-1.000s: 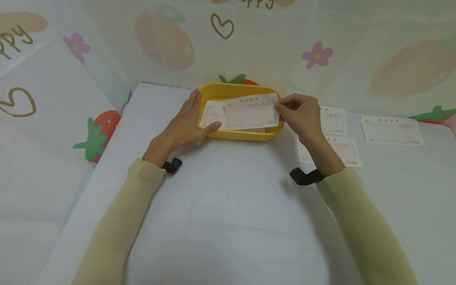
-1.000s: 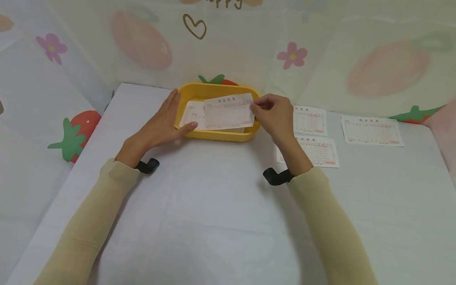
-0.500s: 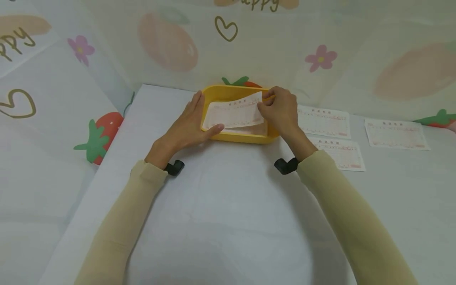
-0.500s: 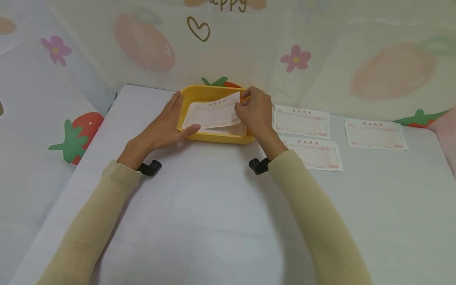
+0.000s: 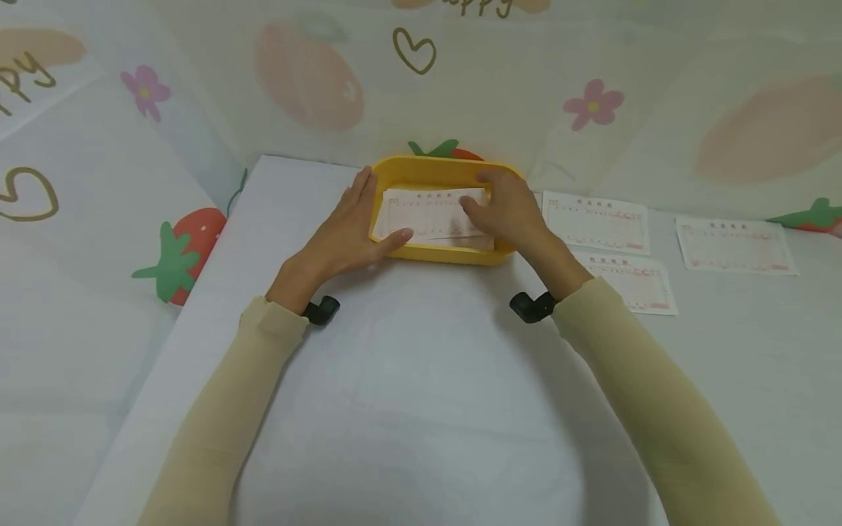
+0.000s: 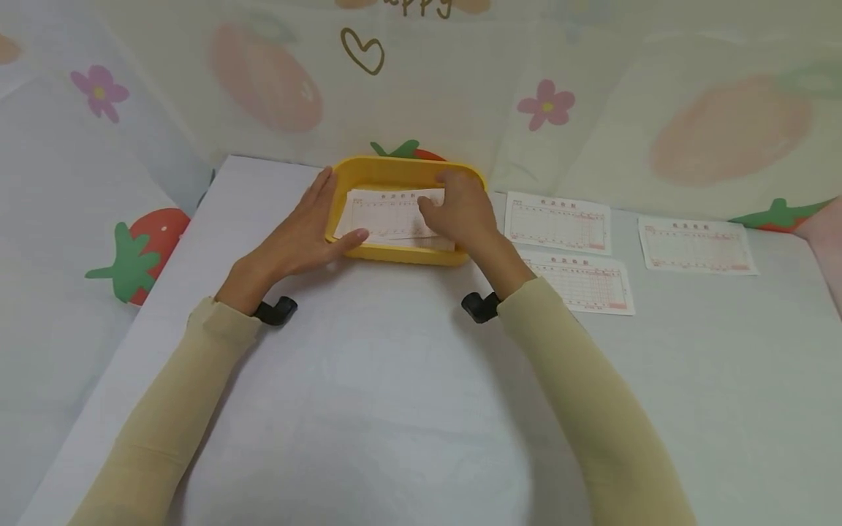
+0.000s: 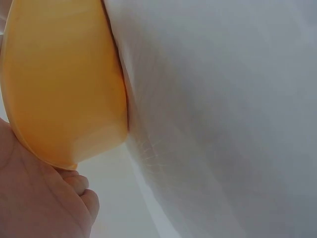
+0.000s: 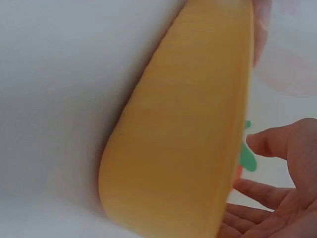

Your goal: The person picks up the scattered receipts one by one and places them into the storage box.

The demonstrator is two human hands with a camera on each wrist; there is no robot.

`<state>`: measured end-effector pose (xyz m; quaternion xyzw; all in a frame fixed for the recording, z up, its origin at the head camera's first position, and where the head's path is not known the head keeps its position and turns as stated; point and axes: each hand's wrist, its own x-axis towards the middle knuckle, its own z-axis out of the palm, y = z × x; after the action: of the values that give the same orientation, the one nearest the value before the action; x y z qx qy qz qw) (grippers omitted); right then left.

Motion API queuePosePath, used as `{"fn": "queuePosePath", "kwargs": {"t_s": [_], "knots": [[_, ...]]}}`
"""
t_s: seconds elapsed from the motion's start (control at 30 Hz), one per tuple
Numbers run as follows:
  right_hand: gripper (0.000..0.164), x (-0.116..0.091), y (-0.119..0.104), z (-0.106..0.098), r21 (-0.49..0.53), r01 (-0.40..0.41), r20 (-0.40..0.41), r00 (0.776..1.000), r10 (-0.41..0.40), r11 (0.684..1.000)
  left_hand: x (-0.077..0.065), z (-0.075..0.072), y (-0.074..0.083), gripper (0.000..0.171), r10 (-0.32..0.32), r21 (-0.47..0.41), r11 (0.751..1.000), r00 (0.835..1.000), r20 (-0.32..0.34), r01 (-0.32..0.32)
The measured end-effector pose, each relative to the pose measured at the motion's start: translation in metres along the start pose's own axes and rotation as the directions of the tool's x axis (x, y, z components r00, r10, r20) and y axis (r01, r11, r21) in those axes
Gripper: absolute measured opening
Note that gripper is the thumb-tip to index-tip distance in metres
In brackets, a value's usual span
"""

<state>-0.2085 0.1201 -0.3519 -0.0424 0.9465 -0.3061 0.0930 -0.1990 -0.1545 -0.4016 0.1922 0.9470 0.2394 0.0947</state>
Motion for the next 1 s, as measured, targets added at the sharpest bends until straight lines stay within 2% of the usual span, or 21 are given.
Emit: {"fn": "queuePosePath", "kwargs": {"t_s": [0.2,0.43,0.53,0.7,0.87,1.0], "knots": [[0.059,-0.015,0.003,-0.007,-0.007,0.089,-0.045,0.995,-0.089,0.996,-0.002,-0.001,-0.005,0.119,-0.009,-0.003,1.0,1.0,-0.006,0.009],[0.052,-0.031,0.02,-0.017,0.079,0.168,-0.139,0.978,-0.156,0.983,-0.002,-0.002,-0.008,0.118,-0.008,0.005,1.0,1.0,-0.019,0.008],[0.05,-0.04,0.032,-0.022,0.09,0.199,-0.202,0.963,-0.178,0.976,-0.001,-0.001,-0.007,0.119,-0.009,0.0,1.0,1.0,-0.016,0.009],[0.043,-0.058,0.056,-0.026,0.088,0.251,-0.327,0.922,-0.21,0.964,-0.001,-0.001,-0.005,0.119,-0.012,-0.003,1.0,1.0,-0.004,0.012],[0.042,-0.079,0.078,-0.028,0.079,0.251,-0.378,0.903,-0.204,0.965,-0.003,-0.003,-0.005,0.118,-0.029,-0.002,1.0,1.0,-0.003,0.029],[0.043,-0.099,0.102,-0.033,0.043,0.223,-0.382,0.904,-0.191,0.974,-0.003,-0.003,-0.005,0.118,-0.035,-0.01,0.999,0.999,-0.003,0.035]]}}
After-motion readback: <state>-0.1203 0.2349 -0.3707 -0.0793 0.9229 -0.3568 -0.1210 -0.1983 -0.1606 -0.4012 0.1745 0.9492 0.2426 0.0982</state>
